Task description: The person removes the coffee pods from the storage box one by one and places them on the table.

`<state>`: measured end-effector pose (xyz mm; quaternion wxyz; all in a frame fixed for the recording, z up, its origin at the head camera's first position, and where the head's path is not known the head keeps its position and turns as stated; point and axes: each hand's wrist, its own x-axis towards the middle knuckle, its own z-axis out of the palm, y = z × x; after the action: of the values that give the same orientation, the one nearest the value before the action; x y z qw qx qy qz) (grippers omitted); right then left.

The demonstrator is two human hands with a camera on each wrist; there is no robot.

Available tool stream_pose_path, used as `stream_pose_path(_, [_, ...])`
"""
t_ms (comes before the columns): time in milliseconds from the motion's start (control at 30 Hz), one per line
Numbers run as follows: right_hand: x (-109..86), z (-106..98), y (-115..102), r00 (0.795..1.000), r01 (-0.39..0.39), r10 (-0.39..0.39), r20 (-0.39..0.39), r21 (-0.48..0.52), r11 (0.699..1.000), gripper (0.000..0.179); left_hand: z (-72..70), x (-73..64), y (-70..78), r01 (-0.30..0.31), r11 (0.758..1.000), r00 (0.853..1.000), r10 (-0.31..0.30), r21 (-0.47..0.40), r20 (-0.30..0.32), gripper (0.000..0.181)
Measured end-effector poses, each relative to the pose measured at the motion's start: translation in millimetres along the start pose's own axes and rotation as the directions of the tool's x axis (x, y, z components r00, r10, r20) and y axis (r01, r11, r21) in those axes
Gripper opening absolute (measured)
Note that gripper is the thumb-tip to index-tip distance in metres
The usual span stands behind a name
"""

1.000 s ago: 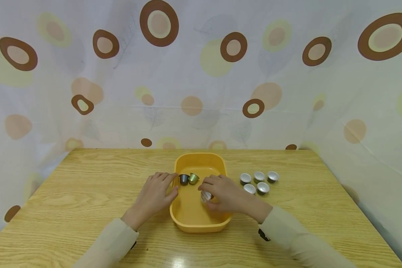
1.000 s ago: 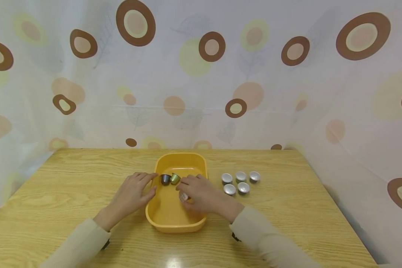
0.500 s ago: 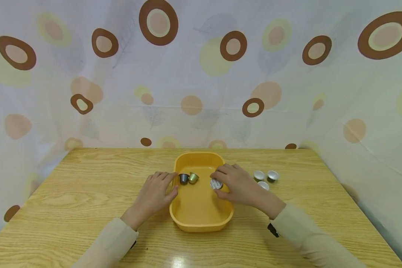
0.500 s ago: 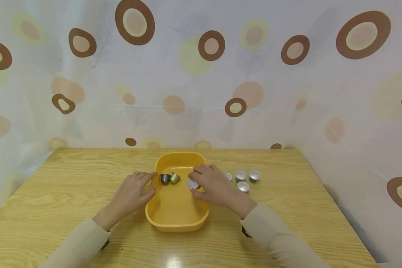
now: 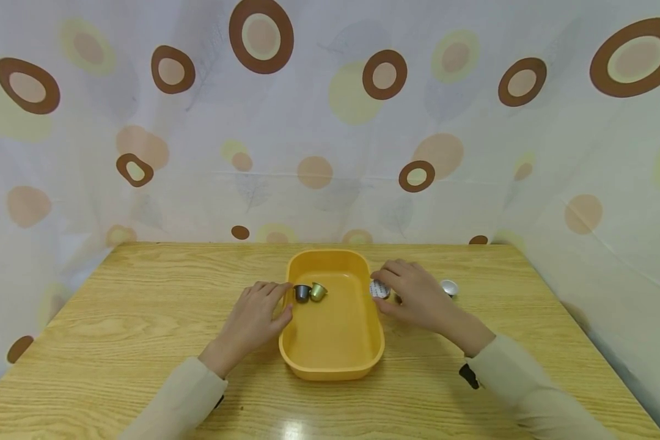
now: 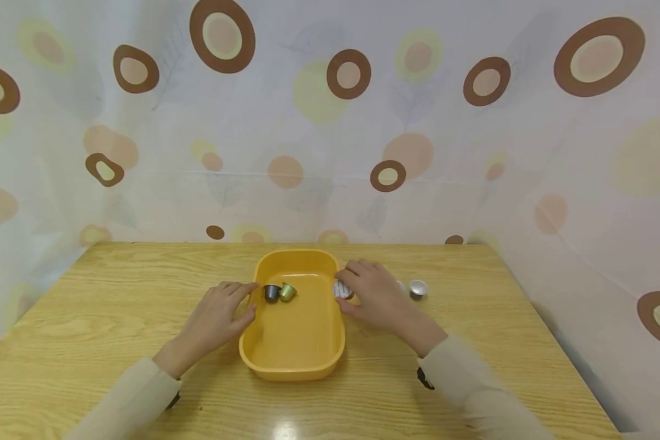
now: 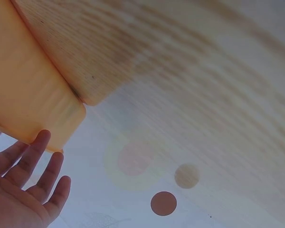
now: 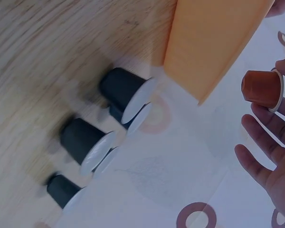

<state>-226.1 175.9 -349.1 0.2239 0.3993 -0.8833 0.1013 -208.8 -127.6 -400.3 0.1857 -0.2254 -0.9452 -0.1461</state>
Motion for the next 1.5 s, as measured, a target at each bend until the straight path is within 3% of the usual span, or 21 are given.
stream_pose_path(767, [-43.0,2,35,0.988,-0.148,0.149,0.044,-0.029,0.989,0.033,-0.7,-0.2,1.6,0.009,1.000,1.000,-0.009,-0.005,-0.001,0.037])
stream_pose_path(1067, [-59.1,1,50,0.986,-0.165,0.166,0.008,-0.076,0.983,0.031,-2.0,0.2,1.7,0.010,1.000,1.000,-0.010,-0.007,0.008,0.037])
stream_pose_path(1500, [-78.9,-7,63,0.953,-0.295,0.299,0.055,-0.075,0.953,0.035,-2.2,0.2,1.5,0.015,1.000,1.000,-0.015,-0.012,0.022,0.038])
